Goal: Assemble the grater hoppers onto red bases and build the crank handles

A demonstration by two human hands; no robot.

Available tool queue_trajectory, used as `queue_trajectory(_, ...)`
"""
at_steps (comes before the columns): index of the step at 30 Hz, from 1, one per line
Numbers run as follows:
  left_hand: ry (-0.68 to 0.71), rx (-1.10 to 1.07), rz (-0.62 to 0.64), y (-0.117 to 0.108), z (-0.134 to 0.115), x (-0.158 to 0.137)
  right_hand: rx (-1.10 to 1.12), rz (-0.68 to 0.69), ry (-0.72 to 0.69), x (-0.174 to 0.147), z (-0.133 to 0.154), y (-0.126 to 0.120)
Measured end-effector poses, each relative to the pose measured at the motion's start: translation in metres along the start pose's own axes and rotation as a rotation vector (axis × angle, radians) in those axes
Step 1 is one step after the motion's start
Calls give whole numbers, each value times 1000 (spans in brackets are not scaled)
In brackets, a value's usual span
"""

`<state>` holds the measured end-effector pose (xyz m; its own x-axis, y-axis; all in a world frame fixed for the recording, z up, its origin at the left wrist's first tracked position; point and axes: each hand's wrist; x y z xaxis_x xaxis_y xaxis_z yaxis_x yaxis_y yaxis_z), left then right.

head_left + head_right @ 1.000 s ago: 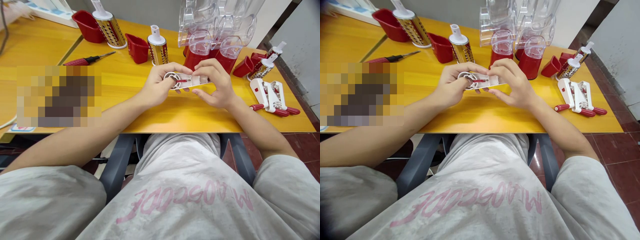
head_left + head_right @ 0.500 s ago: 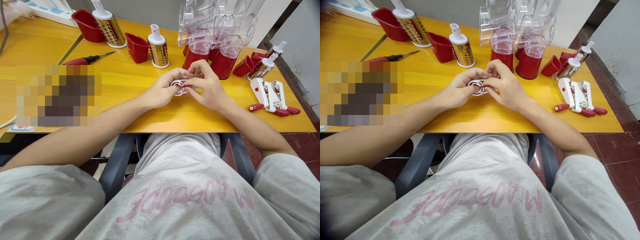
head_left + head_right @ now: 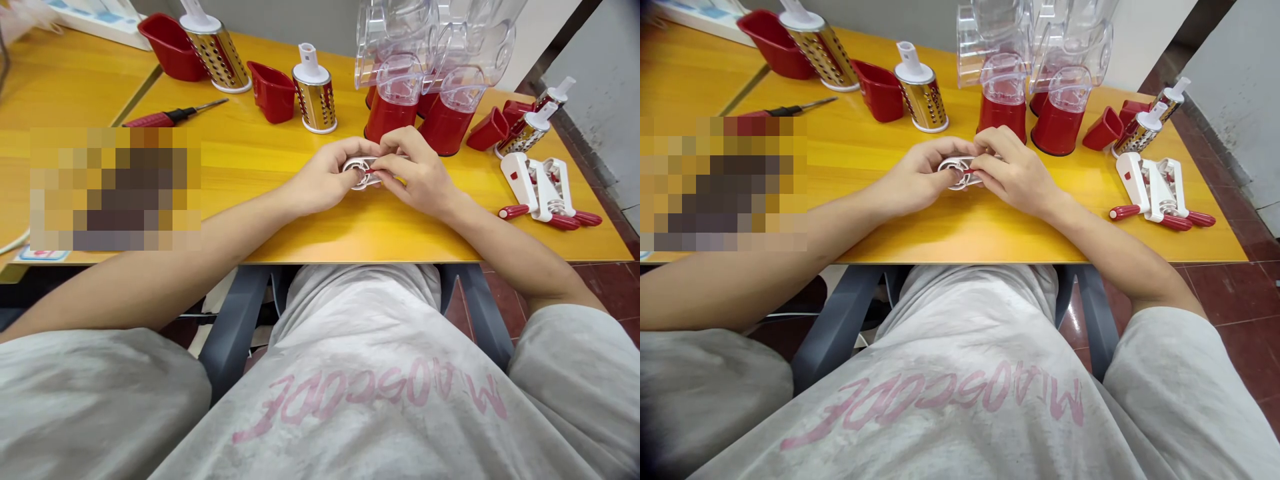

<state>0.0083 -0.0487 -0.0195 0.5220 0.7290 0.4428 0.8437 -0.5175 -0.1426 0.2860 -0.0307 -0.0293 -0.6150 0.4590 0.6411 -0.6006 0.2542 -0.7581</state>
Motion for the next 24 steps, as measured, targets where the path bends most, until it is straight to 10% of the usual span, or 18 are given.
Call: queue_trajectory(24, -36, 60, -87, -3, 9, 1, 30, -3, 68, 1, 6, 8)
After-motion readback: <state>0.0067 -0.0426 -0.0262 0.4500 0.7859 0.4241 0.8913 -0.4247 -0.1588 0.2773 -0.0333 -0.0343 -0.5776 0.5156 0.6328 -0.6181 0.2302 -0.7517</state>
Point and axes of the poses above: each hand's wrist, its own x-axis towards the middle knuckle, its own y-axis out of the palm, z = x × y, and after that the axes turned 3 degrees about y, right-handed
